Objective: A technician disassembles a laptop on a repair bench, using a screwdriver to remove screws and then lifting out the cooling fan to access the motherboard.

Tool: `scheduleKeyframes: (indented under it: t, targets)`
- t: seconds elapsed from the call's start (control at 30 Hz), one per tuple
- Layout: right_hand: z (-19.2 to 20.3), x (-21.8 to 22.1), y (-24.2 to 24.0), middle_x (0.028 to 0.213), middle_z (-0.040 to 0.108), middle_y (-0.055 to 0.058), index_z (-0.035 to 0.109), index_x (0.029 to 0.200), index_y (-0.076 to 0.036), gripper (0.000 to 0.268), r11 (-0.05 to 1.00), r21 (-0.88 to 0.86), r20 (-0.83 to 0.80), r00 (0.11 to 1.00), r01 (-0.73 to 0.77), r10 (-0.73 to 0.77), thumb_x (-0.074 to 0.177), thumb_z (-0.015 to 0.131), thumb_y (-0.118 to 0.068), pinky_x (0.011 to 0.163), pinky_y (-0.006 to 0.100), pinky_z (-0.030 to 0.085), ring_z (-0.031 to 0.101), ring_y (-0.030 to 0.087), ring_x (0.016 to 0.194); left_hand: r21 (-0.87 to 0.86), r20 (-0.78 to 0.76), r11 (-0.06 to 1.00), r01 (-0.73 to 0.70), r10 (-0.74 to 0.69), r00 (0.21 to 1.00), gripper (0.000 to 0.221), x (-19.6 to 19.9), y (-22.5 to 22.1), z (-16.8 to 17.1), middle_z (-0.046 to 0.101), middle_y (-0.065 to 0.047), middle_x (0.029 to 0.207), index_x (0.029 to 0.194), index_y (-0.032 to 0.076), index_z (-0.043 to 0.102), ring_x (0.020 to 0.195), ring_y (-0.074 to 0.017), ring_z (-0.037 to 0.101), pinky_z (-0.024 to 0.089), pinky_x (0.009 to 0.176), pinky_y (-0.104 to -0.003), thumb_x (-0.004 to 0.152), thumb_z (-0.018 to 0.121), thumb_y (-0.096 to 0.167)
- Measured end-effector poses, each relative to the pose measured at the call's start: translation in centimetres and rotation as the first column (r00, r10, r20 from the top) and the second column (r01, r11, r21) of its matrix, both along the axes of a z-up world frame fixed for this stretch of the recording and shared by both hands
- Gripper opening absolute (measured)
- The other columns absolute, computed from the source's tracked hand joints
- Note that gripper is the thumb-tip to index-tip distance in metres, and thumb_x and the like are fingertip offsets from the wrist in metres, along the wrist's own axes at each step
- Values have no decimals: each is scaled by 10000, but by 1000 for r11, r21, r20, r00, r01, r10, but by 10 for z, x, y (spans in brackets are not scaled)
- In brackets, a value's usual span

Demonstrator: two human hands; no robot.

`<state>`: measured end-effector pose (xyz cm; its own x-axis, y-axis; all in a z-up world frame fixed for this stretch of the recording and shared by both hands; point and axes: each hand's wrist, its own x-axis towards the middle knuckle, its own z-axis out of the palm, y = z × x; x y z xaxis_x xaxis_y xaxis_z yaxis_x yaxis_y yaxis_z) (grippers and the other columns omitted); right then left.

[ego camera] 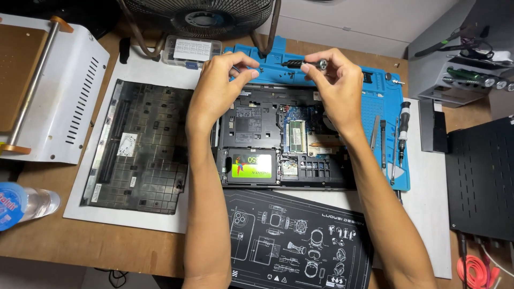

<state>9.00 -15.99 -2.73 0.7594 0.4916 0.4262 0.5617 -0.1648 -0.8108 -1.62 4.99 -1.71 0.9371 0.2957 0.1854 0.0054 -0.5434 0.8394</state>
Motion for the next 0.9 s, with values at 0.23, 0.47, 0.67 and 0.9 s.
scheduleKeyframes:
  t: [0.23,0.47,0.67,0.9]
  targets:
    - [-22,14,34,986,728,37,758,970,-108,46,997,-70,139,990,-30,39,939,783,-87,728,266,488,623,131,848,-14,74,999,-33,33,997,165,2,2,-4,717,-24,941,1040,111,751,830,-135,656,528,769,-283,934,656,193]
    - [-39,22,50,991,748,32,744,962,-113,62,994,-108,133,991,1,14,930,795,-131,749,299,473,643,151,873,-9,23,996,-87,87,996,186,1,8,-8,711,-13,944,1046,137,751,846,-150,670,521,787,-307,929,648,237]
    - [-46,29,57,983,736,19,745,964,-116,54,995,-92,86,996,25,-17,934,789,-126,721,274,471,613,120,810,-9,14,996,-90,90,996,196,1,9,-11,706,-17,915,1051,148,755,858,-173,687,525,793,-320,927,652,258]
    - [-41,31,53,963,754,13,745,974,-89,37,1000,-12,-22,1000,4,-5,954,771,-106,635,196,476,631,58,736,12,6,995,-100,100,995,165,-1,12,-14,718,-12,919,1029,142,752,836,-165,672,520,788,-315,926,661,233]
